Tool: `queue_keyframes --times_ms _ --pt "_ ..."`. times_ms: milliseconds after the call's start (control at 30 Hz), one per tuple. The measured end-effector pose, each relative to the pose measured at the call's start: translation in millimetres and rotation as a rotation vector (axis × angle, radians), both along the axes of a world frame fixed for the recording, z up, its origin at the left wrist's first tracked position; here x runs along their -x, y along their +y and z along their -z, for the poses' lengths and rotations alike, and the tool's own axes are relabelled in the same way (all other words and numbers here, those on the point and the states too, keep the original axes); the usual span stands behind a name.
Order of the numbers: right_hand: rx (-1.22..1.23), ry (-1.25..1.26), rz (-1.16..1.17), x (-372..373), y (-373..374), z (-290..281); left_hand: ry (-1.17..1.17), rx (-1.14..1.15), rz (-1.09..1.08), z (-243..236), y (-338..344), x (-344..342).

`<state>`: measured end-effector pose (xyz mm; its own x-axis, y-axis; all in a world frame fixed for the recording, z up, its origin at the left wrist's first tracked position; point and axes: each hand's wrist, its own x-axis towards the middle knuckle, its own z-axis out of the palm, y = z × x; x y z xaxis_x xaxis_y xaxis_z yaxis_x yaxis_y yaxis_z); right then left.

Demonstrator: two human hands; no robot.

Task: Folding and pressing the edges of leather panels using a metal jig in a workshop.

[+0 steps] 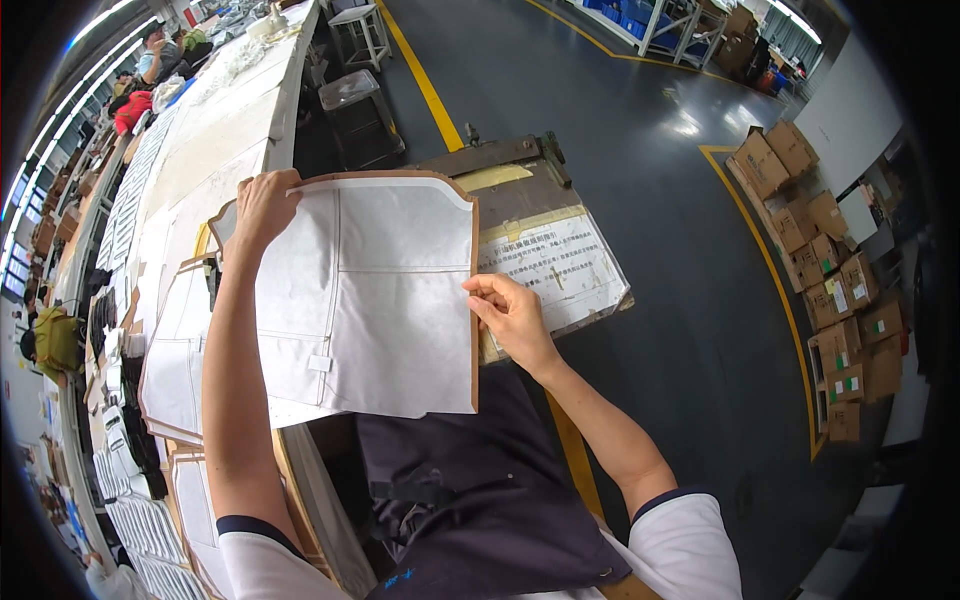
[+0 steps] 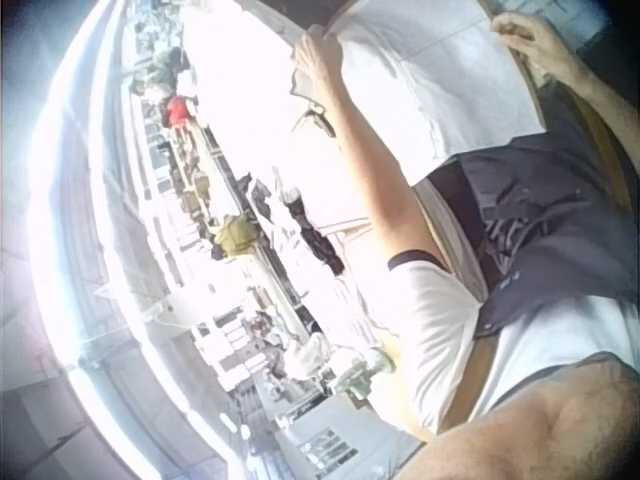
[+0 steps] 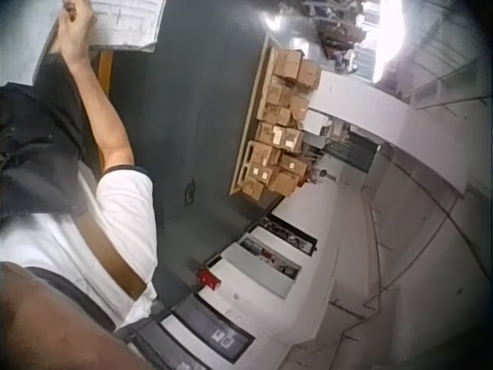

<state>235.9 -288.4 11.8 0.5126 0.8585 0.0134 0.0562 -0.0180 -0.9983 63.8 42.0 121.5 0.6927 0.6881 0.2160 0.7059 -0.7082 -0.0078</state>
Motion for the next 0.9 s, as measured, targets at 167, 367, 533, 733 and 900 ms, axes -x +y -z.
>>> queue_keyframes --times_ms 167,367,533,733,900 --pt "-0.075 -0.164 -0.006 3 -7 5 -0.111 -0.088 0.024 12 -1 -5" --pt "-0.128 0.048 -0.124 78 -42 -31 -0.430 -0.467 0.446 7 -47 -34" --pt "-0.069 -0.106 -0.523 140 -92 -10 -0.457 -0.182 0.761 34 -139 -38" --pt "0.069 -0.108 -1.101 107 -93 -35 -0.356 0.042 0.213 114 -61 57" --pt "-0.352 -0.717 -0.510 52 22 -59 -0.174 0.071 0.238 115 -59 66"
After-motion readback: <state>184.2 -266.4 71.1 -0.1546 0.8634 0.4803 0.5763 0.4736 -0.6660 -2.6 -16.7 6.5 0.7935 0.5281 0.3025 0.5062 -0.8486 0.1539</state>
